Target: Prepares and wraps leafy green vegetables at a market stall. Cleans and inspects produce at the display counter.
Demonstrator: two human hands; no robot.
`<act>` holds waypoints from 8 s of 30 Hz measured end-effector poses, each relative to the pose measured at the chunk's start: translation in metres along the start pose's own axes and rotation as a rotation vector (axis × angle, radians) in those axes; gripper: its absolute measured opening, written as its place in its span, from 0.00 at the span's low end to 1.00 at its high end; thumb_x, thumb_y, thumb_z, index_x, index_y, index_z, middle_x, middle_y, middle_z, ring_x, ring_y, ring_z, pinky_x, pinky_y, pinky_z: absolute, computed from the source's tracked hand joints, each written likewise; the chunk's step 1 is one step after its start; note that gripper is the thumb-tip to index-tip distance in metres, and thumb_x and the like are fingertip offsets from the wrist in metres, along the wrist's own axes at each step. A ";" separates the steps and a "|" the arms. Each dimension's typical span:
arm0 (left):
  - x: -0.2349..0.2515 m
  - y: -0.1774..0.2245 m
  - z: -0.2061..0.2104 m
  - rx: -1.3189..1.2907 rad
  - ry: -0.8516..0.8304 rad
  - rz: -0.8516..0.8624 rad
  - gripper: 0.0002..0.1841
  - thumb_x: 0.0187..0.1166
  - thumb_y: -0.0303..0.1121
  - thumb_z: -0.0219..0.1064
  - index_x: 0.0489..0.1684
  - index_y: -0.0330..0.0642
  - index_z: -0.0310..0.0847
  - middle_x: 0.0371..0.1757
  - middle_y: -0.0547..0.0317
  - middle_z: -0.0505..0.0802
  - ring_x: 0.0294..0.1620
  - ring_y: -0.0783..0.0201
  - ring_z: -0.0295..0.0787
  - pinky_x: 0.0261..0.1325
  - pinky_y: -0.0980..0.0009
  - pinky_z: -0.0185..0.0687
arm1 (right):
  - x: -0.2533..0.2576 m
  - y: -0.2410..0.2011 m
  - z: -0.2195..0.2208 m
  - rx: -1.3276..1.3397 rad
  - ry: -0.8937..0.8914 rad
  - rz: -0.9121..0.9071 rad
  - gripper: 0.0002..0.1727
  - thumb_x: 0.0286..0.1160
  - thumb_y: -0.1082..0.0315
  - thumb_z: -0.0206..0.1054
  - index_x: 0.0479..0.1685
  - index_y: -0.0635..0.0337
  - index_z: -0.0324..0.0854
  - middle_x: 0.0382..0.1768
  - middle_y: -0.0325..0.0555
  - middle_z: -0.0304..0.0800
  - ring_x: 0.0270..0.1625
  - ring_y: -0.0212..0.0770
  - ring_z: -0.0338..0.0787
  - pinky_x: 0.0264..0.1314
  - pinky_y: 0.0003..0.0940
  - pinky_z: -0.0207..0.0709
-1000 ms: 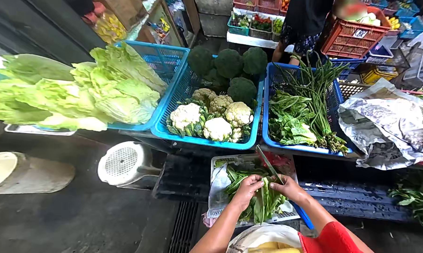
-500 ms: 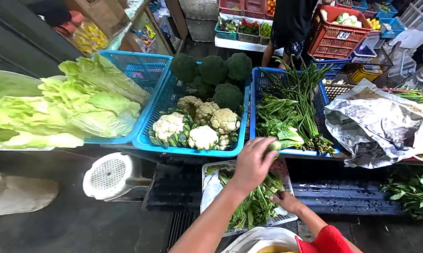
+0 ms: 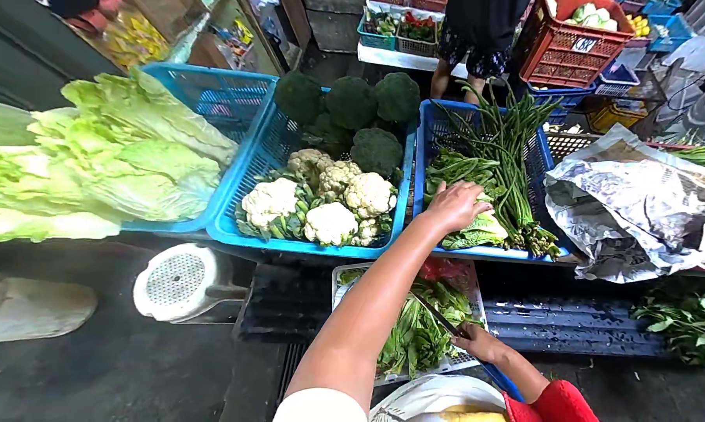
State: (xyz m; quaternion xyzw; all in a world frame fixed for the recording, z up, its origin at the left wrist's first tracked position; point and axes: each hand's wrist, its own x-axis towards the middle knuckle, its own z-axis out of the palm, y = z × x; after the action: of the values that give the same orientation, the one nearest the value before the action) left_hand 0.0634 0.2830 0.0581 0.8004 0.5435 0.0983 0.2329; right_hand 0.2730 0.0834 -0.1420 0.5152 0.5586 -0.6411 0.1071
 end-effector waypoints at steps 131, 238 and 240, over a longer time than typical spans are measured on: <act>0.033 0.009 0.001 -0.013 -0.077 -0.069 0.28 0.87 0.45 0.63 0.85 0.49 0.71 0.76 0.45 0.84 0.79 0.44 0.77 0.82 0.37 0.62 | -0.018 -0.030 -0.041 -0.437 -0.084 -0.210 0.27 0.77 0.52 0.71 0.68 0.62 0.79 0.55 0.59 0.89 0.60 0.56 0.88 0.69 0.60 0.77; -0.210 -0.058 0.164 -1.009 0.008 -0.551 0.27 0.88 0.42 0.62 0.78 0.33 0.69 0.72 0.36 0.84 0.71 0.51 0.84 0.76 0.55 0.78 | -0.108 -0.211 -0.121 0.846 0.690 -0.667 0.10 0.91 0.64 0.54 0.49 0.61 0.75 0.21 0.40 0.83 0.11 0.27 0.70 0.12 0.21 0.68; -0.216 -0.057 0.165 -1.086 -0.026 -0.605 0.26 0.89 0.42 0.61 0.80 0.36 0.68 0.71 0.39 0.85 0.69 0.52 0.86 0.71 0.54 0.81 | -0.095 -0.218 -0.141 0.878 0.724 -0.619 0.12 0.92 0.59 0.54 0.46 0.58 0.76 0.23 0.38 0.84 0.11 0.27 0.70 0.13 0.21 0.67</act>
State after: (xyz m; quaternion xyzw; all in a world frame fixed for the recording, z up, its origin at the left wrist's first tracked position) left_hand -0.0006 0.0583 -0.0927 0.3795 0.6157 0.2806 0.6310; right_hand 0.2366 0.2355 0.0857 0.5097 0.3679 -0.5968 -0.4986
